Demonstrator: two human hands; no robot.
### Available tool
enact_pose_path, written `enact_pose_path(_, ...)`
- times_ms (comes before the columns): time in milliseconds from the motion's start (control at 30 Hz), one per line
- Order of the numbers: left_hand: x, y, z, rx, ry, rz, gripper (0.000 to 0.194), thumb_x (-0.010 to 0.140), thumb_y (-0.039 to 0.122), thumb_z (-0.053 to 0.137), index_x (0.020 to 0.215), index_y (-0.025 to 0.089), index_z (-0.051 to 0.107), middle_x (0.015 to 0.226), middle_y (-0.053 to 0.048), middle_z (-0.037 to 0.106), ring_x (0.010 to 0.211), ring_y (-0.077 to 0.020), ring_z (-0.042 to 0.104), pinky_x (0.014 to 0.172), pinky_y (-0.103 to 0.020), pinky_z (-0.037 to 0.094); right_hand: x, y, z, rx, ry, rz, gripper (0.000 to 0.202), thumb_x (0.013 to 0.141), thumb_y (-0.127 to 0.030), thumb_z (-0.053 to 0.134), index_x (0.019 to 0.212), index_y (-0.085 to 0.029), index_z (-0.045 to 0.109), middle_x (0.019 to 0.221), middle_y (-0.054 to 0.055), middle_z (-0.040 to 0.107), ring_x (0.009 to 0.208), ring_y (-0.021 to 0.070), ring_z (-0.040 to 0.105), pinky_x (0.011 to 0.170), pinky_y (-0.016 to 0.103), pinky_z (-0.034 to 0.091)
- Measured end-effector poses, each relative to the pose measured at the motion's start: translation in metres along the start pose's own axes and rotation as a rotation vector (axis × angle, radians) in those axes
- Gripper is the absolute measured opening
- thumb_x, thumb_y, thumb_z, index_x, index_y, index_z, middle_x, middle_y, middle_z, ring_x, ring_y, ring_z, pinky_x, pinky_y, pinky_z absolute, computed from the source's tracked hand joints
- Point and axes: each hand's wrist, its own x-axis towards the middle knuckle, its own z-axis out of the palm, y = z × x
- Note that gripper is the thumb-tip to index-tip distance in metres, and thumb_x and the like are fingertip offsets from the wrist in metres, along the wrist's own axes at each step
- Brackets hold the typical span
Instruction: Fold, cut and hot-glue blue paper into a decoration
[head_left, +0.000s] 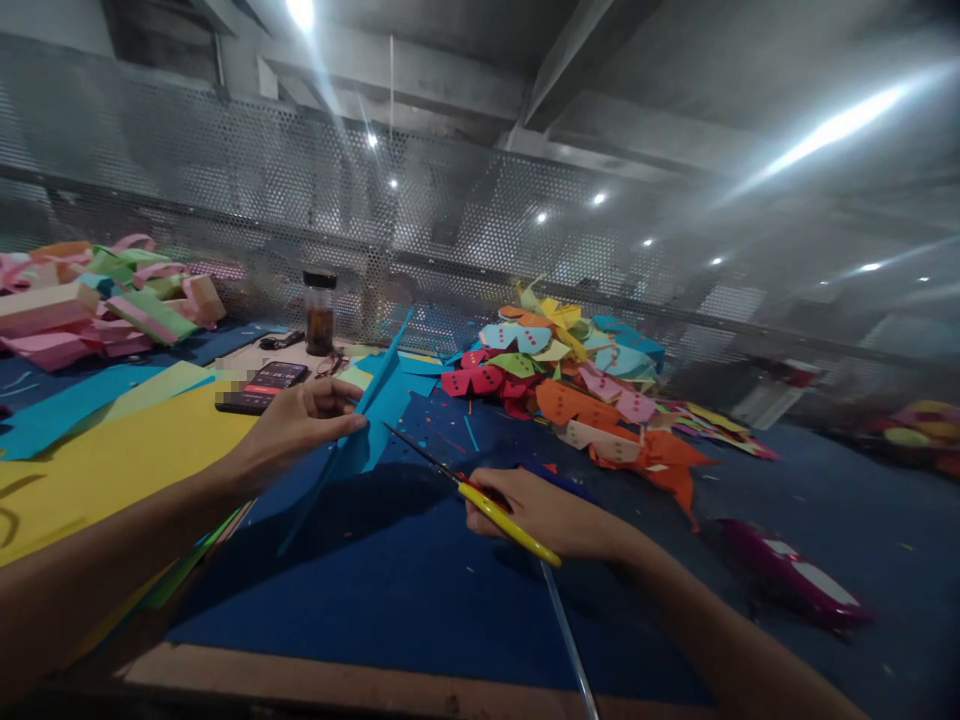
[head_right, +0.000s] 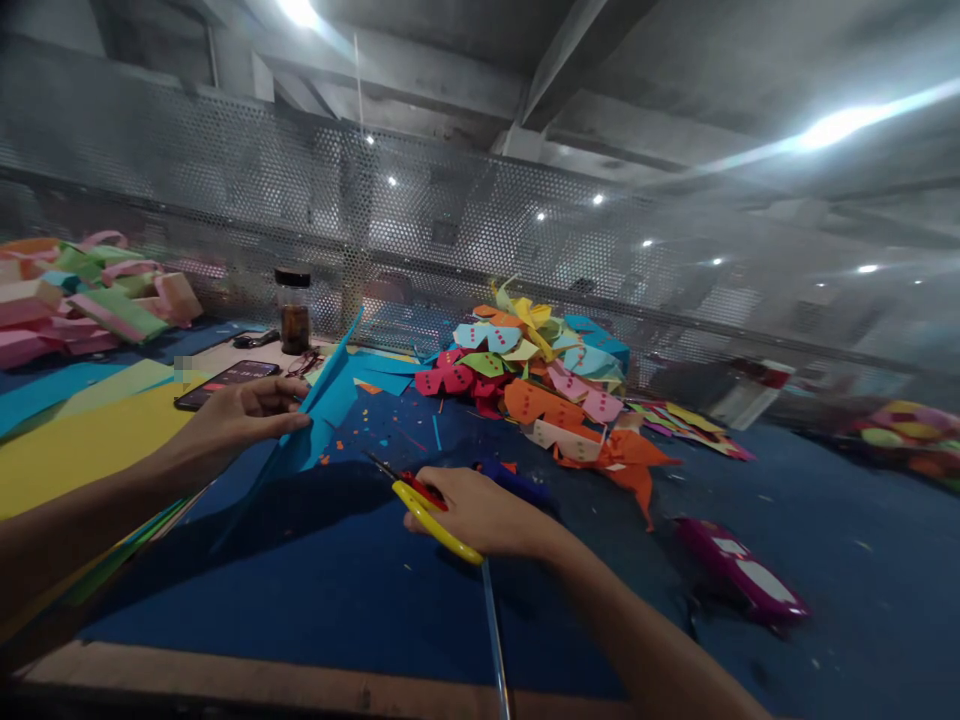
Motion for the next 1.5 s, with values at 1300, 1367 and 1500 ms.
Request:
enact_pose_path(1300, -0.004, 0.007, 0.006, 0.054, -0.042, 0.004, 0.044, 0.063, 0.037, 0.088, 0.098, 0.018, 0.071, 0.082, -0.002, 0.074, 0.076, -0.0175, 0.068, 0.068, -0.028, 0.049, -0.003, -0.005, 0.003, 0.017, -0.002, -0.089, 0.024, 0.092, -0.040, 0.060, 0.085, -0.017, 0.058, 0.082, 0.001, 0.062, 0.070, 0.0126, 0.051, 0.062, 0.024, 0.038)
enact_pose_path(1367, -0.004, 0.008, 0.006, 0.056, -0.048, 0.012, 0.043, 0.063, 0.037, 0.088, 0.097, 0.017, 0.071, 0.080, -0.002, 0.073, 0.074, -0.0172, 0.067, 0.066, -0.028, 0.049, -0.002, -0.004, 0.003, 0.012, -0.001, -0.096, 0.024, 0.092, -0.040, 0.061, 0.085, -0.017, 0.057, 0.082, 0.001, 0.061, 0.070, 0.0124, 0.050, 0.063, 0.024, 0.039)
enact_pose_path(1500, -0.003, 0.006, 0.006, 0.066, -0.063, 0.023, 0.041, 0.064, 0.037, 0.087, 0.097, 0.018, 0.071, 0.079, -0.001, 0.072, 0.072, -0.0169, 0.066, 0.064, -0.028, 0.048, -0.002, -0.004, 0.003, 0.016, -0.014, -0.087, 0.023, 0.092, -0.038, 0.061, 0.084, -0.017, 0.057, 0.081, 0.000, 0.059, 0.069, 0.0121, 0.049, 0.062, 0.024, 0.039)
